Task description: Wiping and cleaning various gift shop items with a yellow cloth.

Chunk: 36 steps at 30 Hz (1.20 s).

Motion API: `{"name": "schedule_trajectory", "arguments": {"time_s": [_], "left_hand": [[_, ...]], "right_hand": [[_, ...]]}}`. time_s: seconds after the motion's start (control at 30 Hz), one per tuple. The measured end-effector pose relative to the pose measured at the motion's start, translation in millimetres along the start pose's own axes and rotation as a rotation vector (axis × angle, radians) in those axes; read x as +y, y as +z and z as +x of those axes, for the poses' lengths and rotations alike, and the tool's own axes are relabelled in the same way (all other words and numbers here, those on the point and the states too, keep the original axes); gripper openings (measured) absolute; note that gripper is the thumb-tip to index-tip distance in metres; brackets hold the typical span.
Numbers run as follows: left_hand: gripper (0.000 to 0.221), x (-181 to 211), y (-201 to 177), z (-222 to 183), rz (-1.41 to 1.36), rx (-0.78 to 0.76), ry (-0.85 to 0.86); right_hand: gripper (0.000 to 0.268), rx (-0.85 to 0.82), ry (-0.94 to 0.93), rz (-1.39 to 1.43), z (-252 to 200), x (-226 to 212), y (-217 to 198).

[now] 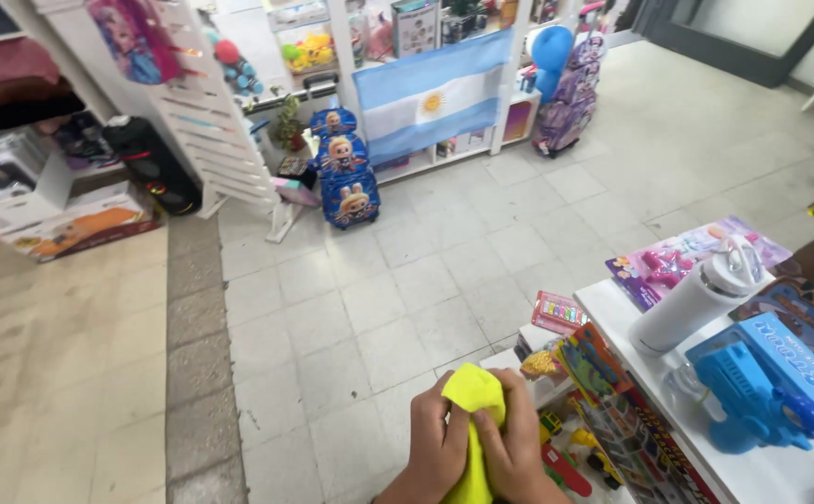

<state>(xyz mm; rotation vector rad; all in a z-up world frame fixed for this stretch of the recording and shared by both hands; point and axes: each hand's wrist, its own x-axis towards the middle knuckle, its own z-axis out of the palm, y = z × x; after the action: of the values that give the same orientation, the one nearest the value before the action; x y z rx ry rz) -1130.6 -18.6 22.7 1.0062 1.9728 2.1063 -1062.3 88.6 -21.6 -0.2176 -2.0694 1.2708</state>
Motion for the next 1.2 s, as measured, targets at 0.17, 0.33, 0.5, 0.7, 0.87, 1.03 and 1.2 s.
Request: {"name": "schedule_trajectory", "arguments": {"time_s": [0.17,0.33,0.5,0.7,0.87,1.03,1.2], "left_hand": [[0.033,-69.9,-17.5,75.6,0.155,-0.031,0.039],[0.044,-119.3,-28.0,161.8,0.353,-0.160,0.066],[0.038,-144.3,-31.0,269.5,0.400,-0.322,0.123],[0.031,-194.5,-25.9,355.0,0.208,-0.030,-0.145],[0.033,-231.9,-28.5,425.3,-0.046,-0.090,-0.402],[0.048,-267.9,-48.7,509.9,-0.360,-0.261,-0.490],[0.046,-274.2,-70.4,607.5,-0.028,-0.326,-0.199]], "right_hand": [[0.040,-0.076,0.131,-0.035,66.1,52.0,39.6],[0.036,0.031,-0.019,0.026,157.0,110.6,60.6],[0.032,0.081,-0.046,0.277,275.7,136.2,68.2],[0.041,0.140,-0.303,-0.010,350.5,222.9,118.7],[0.039,-0.014,-0.189,0.267,424.5,260.8,132.0],[0.028,-0.026,0.200,0.673,499.5,328.4,145.6],[0.026,0.034,0.439,0.672,596.2,333.9,165.1]]}}
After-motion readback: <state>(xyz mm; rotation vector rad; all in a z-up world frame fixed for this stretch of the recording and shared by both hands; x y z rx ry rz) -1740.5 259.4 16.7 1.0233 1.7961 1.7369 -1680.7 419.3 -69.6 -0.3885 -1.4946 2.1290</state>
